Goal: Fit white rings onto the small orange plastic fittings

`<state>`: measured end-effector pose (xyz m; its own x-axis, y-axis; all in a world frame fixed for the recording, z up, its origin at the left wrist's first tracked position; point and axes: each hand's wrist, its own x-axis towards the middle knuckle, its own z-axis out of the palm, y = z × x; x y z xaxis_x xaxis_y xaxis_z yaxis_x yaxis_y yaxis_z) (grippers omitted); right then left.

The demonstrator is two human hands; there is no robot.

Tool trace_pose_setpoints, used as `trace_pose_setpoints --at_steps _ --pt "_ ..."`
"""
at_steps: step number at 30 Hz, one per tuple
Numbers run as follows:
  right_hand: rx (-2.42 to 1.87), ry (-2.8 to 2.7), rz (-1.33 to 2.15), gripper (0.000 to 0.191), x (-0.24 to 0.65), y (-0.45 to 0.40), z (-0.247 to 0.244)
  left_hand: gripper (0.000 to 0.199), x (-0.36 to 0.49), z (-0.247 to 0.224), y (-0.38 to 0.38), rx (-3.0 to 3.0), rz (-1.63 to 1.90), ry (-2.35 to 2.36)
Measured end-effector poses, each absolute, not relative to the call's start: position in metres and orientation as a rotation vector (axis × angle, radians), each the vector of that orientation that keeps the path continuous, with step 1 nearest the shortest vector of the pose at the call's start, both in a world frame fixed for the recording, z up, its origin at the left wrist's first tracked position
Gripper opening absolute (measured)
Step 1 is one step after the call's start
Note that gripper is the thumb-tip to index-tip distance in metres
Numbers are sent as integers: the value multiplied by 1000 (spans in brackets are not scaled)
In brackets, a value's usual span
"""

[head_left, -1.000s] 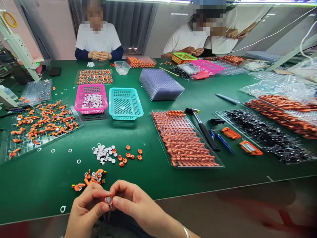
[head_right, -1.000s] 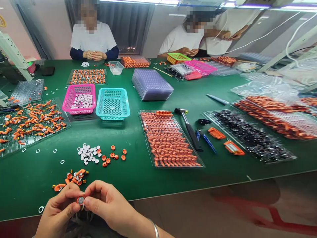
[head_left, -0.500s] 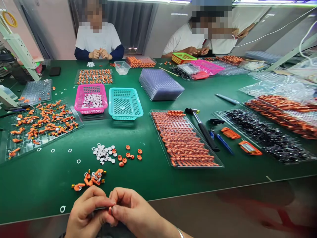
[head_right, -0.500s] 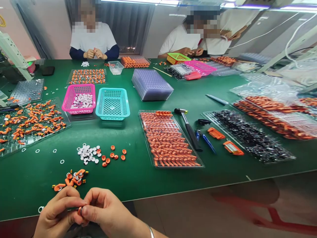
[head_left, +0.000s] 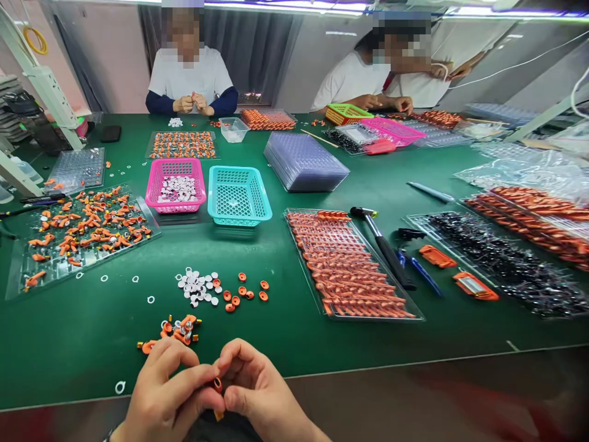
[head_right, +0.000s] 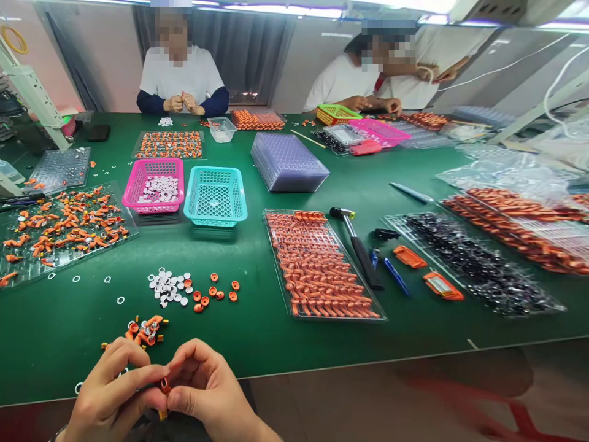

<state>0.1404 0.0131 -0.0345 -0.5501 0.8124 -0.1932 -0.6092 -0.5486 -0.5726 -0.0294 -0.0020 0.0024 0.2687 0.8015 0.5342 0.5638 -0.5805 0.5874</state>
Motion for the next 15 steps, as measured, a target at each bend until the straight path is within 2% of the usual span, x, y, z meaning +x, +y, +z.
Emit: trace_pose_setpoints --at_steps 15 --pt "-643 -578 2039 25 138 7 -41 18 -28 7 -12 2202 1341 1265"
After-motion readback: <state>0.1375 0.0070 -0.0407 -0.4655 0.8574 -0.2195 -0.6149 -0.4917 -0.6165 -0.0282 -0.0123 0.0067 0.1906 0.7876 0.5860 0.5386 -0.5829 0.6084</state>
